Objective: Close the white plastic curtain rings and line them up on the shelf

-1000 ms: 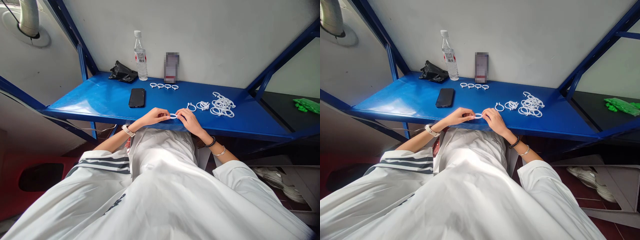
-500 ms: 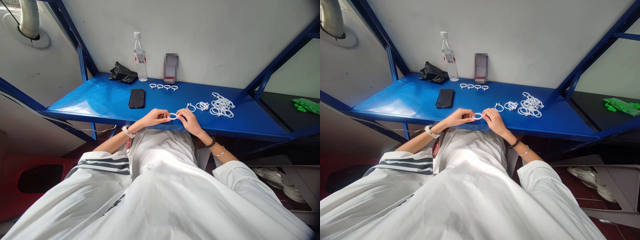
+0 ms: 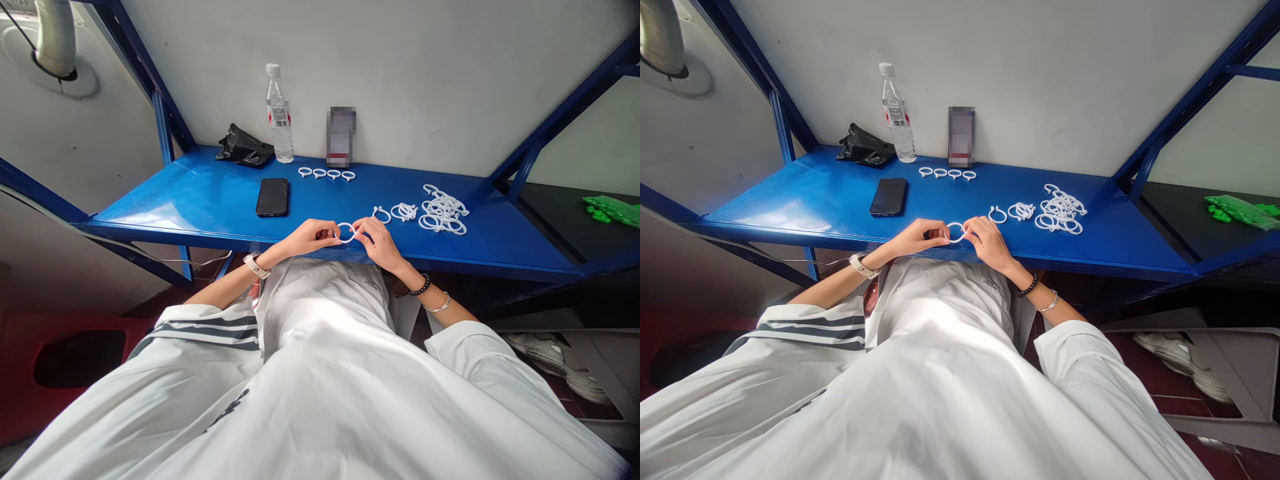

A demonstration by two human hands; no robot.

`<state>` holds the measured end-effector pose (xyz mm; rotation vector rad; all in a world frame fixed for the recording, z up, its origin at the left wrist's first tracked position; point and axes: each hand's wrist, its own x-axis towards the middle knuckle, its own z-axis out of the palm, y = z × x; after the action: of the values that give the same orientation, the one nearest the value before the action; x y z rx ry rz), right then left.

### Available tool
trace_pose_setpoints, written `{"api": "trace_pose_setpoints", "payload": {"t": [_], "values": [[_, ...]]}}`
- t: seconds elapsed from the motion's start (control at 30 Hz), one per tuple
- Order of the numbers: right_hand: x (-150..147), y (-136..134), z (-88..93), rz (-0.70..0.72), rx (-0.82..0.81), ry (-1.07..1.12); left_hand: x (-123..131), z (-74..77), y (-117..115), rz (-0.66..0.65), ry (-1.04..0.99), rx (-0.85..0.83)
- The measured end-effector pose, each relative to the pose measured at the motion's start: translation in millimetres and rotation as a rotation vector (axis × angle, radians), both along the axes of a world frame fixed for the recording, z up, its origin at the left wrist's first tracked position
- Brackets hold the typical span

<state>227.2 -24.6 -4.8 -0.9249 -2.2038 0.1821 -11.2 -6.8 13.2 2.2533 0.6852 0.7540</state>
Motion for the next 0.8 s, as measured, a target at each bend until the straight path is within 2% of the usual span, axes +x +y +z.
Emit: {"api": "trace_pose_setpoints", "payload": {"t": [0.2,0.4,0.53,0.7,0.8], "values": [[0,-1,-2.5,-0.019,0.049,-0.008,2,-1.7,-4,0.013,-0.043,0.042],[-1,-2,-1.6,-0.016,0.082,0.080,5,-9.6,-5,0.020,-0.066,0.362],[-1,-4,0.3,-0.023,0.065,0.073,5,-14.5,-5,-0.004,-0.019,0.485],[-1,-6,1.6,-0.015,0.064,0.099,3,-16.0,-5,0.027,0.032,0.533],[0,-6,2.5,-0.026,0.006,0.113,3,-16.8,-6,0.040,0.039,0.537]]}}
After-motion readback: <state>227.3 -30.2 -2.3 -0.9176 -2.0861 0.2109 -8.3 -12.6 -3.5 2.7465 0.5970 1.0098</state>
